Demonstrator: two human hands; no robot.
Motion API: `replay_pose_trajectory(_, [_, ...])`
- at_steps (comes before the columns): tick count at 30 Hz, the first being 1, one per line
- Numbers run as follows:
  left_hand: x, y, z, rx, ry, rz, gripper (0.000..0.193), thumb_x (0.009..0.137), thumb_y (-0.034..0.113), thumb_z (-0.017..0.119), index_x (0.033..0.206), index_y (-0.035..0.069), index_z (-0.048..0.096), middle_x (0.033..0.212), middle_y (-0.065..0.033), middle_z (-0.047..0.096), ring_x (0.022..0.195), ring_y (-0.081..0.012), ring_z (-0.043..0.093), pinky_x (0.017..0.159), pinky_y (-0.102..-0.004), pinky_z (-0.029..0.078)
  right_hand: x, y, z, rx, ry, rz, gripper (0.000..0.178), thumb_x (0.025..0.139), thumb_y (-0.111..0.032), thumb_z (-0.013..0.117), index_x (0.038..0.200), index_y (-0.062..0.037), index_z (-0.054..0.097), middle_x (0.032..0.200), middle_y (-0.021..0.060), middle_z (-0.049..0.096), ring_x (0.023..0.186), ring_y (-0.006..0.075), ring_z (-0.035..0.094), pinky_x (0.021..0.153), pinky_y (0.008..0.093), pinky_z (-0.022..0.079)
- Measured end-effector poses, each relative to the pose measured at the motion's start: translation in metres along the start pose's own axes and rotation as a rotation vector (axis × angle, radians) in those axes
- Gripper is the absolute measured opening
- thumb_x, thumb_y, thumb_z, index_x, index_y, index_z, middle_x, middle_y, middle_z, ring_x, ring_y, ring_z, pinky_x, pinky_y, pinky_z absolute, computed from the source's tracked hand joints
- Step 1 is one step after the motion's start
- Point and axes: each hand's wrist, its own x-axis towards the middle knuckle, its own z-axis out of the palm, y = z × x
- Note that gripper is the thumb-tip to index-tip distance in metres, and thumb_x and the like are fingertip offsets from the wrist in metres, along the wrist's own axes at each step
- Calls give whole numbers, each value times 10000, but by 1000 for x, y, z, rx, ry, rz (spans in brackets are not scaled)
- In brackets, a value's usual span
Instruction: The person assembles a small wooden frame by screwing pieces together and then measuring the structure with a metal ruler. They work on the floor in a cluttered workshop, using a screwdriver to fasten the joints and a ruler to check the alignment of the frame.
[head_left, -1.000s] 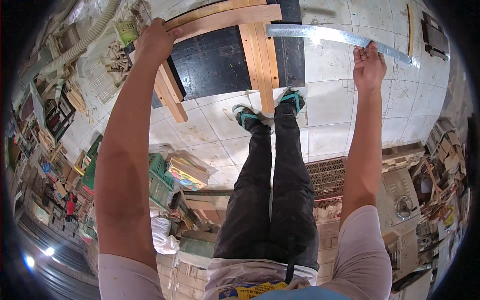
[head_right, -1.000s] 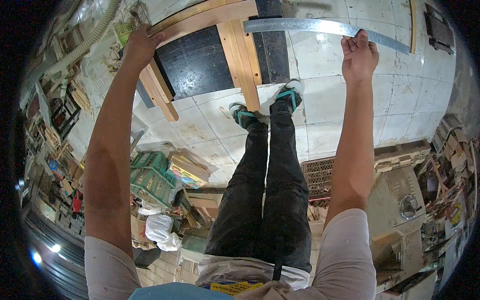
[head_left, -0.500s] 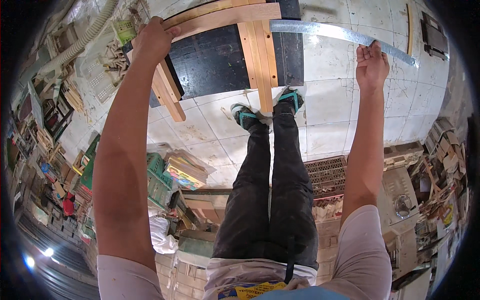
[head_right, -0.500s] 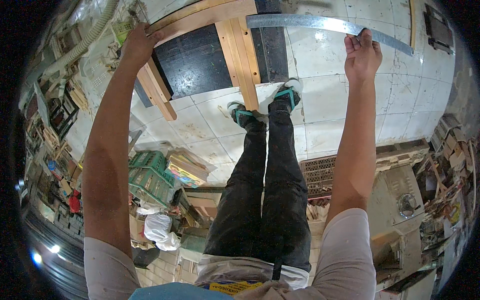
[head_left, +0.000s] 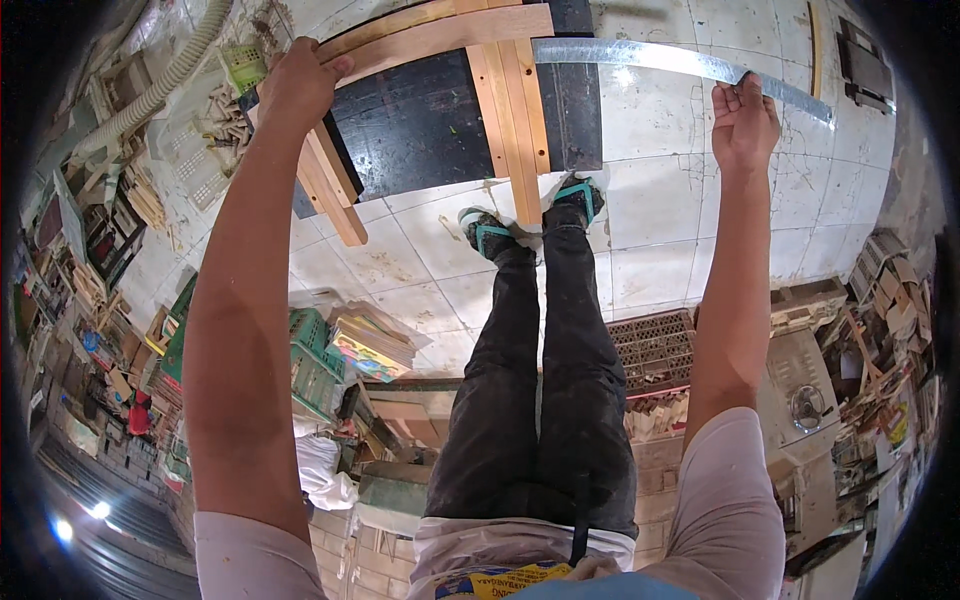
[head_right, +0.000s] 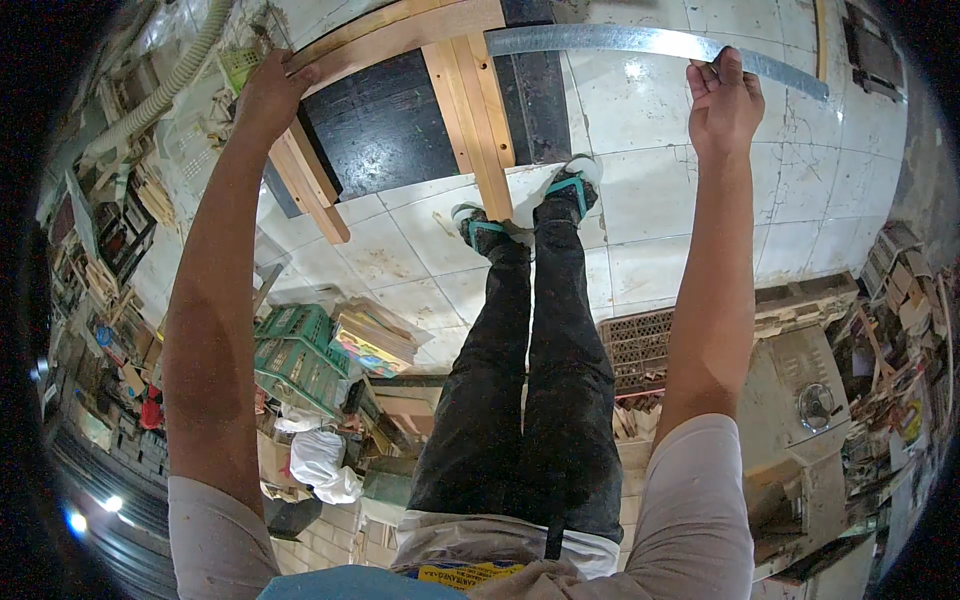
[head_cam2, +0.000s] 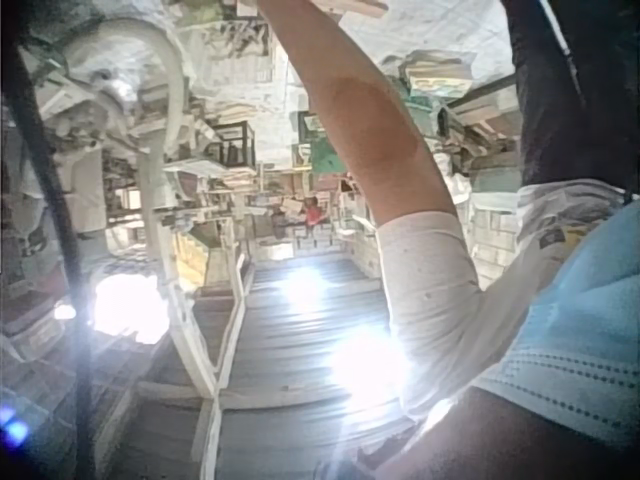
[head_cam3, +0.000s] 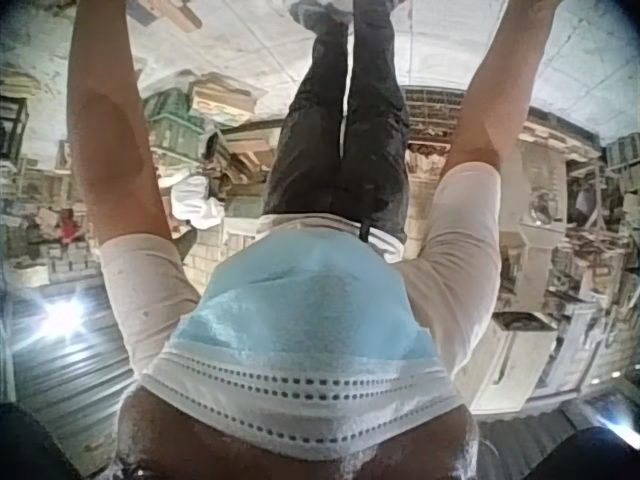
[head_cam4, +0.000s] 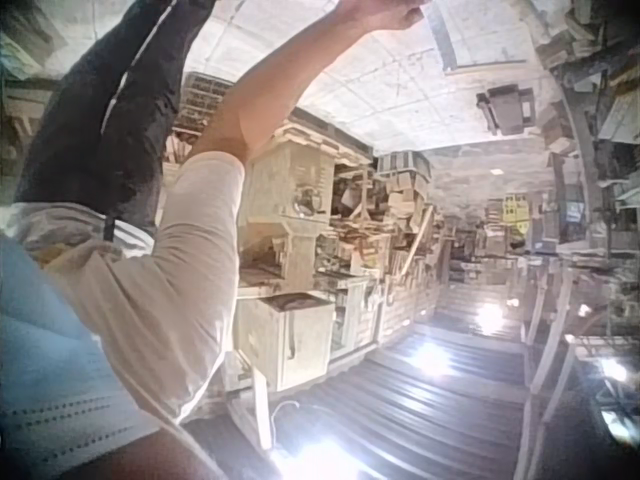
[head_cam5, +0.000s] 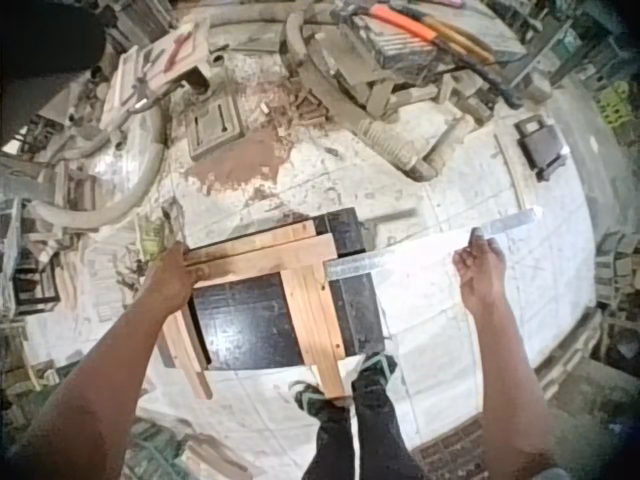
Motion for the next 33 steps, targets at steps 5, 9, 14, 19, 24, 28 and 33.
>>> replay_pose_trajectory(5, [-4, 1, -4, 37, 12, -4, 688, 921, 539, 678, 1400, 60, 553, 1310, -241, 647, 1262, -395, 597, 1062, -487, 459, 2, 0, -1, 15, -56, -11, 160, 1024, -155, 626, 1036, -17, 544, 948, 81, 667, 870, 226, 703, 787, 351, 603])
replay_pose_trajectory(9, [1, -2, -1, 20, 0, 4, 694, 921, 547, 674, 1400, 59, 556, 1319, -245, 638, 1263, -399, 595, 1065, -487, 456, 4, 0, -2, 17, -51, -6, 151, 1024, -147, 625, 1032, -18, 547, 950, 81, 665, 873, 228, 702, 779, 352, 609])
replay_pose_trajectory(14, [0, -2, -1, 29, 5, 11, 697, 921, 541, 678, 1406, 57, 552, 1324, -247, 631, 1267, -397, 592, 1069, -487, 451, 5, 2, 0, 27, -70, 7, 150, 1030, -150, 614, 1037, -17, 546, 955, 80, 668, 878, 223, 702, 778, 348, 608])
replay_pose_trajectory(19, [-3, 1, -4, -9, -10, -22, 701, 919, 532, 686, 1411, 52, 547, 1324, -244, 632, 1270, -393, 592, 1069, -486, 450, 5, 1, 1, 4, -38, 26, 162, 1034, -171, 611, 1037, -21, 547, 979, 87, 678, 887, 218, 703, 783, 340, 600])
replay_pose_trajectory(24, [2, -7, 3, 14, 12, 15, 706, 919, 538, 681, 1411, 51, 545, 1327, -244, 629, 1264, -398, 595, 1064, -490, 454, 7, 2, -2, -20, -20, 26, 156, 1030, -167, 615, 1047, -26, 550, 979, 86, 679, 873, 216, 706, 791, 338, 596])
replay_pose_trajectory(28, [-1, -4, 1, 3, 16, 24, 702, 924, 541, 673, 1405, 46, 547, 1336, -247, 619, 1263, -402, 593, 1064, -492, 454, 8, 4, -2, -5, -35, 39, 148, 1026, -159, 621, 1041, -30, 550, 967, 84, 675, 864, 215, 704, 799, 344, 595])
replay_pose_trajectory(33, [-4, -1, -2, 7, 12, 0, 687, 925, 524, 678, 1402, 46, 550, 1340, -242, 611, 1256, -405, 594, 1058, -496, 457, 7, 2, 2, 0, -23, 36, 156, 1020, -161, 633, 1043, -29, 553, 960, 83, 672, 871, 215, 694, 806, 349, 589])
